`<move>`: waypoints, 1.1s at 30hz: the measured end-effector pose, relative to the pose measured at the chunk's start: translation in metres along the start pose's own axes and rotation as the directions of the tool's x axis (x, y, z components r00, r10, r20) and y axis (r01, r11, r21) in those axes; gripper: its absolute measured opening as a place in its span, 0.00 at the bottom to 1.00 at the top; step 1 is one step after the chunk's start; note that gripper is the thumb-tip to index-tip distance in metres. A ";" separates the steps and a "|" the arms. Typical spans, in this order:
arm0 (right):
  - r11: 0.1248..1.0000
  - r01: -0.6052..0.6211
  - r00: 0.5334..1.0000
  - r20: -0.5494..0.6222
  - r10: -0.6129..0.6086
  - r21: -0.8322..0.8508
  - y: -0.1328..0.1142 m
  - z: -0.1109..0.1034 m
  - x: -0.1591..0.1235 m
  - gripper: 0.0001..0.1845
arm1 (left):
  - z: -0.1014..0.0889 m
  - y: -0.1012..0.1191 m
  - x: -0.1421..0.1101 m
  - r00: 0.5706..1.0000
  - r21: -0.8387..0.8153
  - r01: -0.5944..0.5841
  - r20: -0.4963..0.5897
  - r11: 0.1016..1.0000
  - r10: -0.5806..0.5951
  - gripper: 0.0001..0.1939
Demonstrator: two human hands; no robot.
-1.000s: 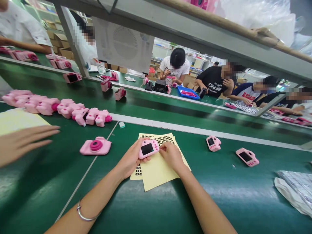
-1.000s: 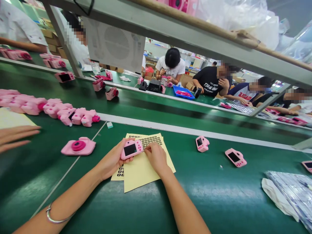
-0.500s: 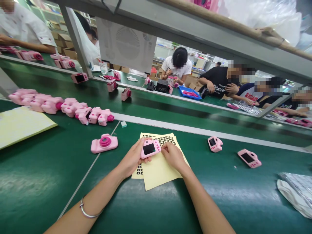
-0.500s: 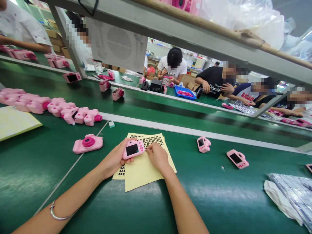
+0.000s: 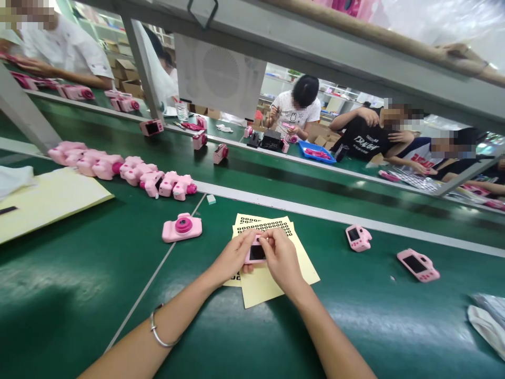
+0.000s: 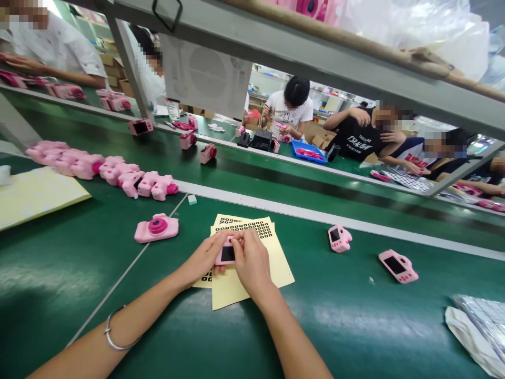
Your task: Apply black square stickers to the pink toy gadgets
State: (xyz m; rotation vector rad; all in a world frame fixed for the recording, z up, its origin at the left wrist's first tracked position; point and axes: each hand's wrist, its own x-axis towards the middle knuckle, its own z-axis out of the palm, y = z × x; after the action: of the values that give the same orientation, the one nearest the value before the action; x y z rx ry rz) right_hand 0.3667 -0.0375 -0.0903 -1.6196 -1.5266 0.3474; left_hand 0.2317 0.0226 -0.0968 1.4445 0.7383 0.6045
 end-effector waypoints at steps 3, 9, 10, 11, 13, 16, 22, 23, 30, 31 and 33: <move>1.000 0.016 1.000 -0.005 -0.016 -0.010 0.004 0.001 0.000 0.06 | 0.000 0.000 0.000 1.000 -0.016 -0.003 0.004 1.000 0.003 0.27; 1.000 0.021 1.000 -0.017 -0.022 -0.019 0.005 0.002 0.000 0.06 | 0.001 0.001 -0.001 1.000 -0.013 -0.002 0.010 1.000 0.002 0.27; 1.000 0.021 1.000 -0.017 -0.022 -0.019 0.005 0.002 0.000 0.06 | 0.001 0.001 -0.001 1.000 -0.009 0.002 0.008 1.000 -0.002 0.28; 1.000 0.020 1.000 -0.015 -0.020 -0.020 0.005 0.002 0.000 0.06 | 0.001 0.001 -0.001 1.000 -0.005 0.003 0.006 1.000 -0.003 0.28; 1.000 0.017 1.000 -0.010 -0.017 -0.020 0.004 0.001 0.000 0.06 | 0.001 0.001 -0.001 1.000 0.007 -0.002 0.003 1.000 0.002 0.28; 1.000 0.012 1.000 -0.010 -0.012 -0.016 0.004 0.001 -0.001 0.06 | 0.001 0.000 -0.001 1.000 0.012 -0.018 -0.003 1.000 0.018 0.28; 1.000 -0.004 1.000 -0.023 0.004 -0.009 0.002 0.003 -0.002 0.05 | 0.001 -0.001 -0.002 1.000 -0.008 -0.013 -0.012 1.000 0.013 0.28; 1.000 -0.019 1.000 -0.021 0.019 -0.004 0.002 0.003 -0.002 0.06 | 0.001 0.000 -0.003 1.000 -0.001 -0.011 -0.011 1.000 0.011 0.28; 0.932 -0.281 0.958 0.007 0.287 0.228 0.007 -0.003 0.005 0.18 | 0.002 0.005 -0.004 1.000 0.040 0.005 -0.029 0.999 -0.004 0.28; 0.903 -0.306 0.951 0.053 0.305 0.301 0.010 -0.005 0.006 0.19 | 0.002 0.006 -0.004 1.000 0.044 0.008 -0.027 0.999 -0.006 0.27; 0.820 -0.356 0.935 0.184 0.304 0.448 0.016 -0.009 0.008 0.21 | 0.002 0.009 -0.005 0.999 0.054 0.023 -0.025 0.998 -0.022 0.26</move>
State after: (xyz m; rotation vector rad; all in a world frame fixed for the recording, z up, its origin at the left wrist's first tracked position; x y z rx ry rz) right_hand 0.3849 -0.0321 -0.0940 -1.4718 -1.1037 0.9397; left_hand 0.2310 0.0178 -0.0876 1.4793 0.7948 0.5894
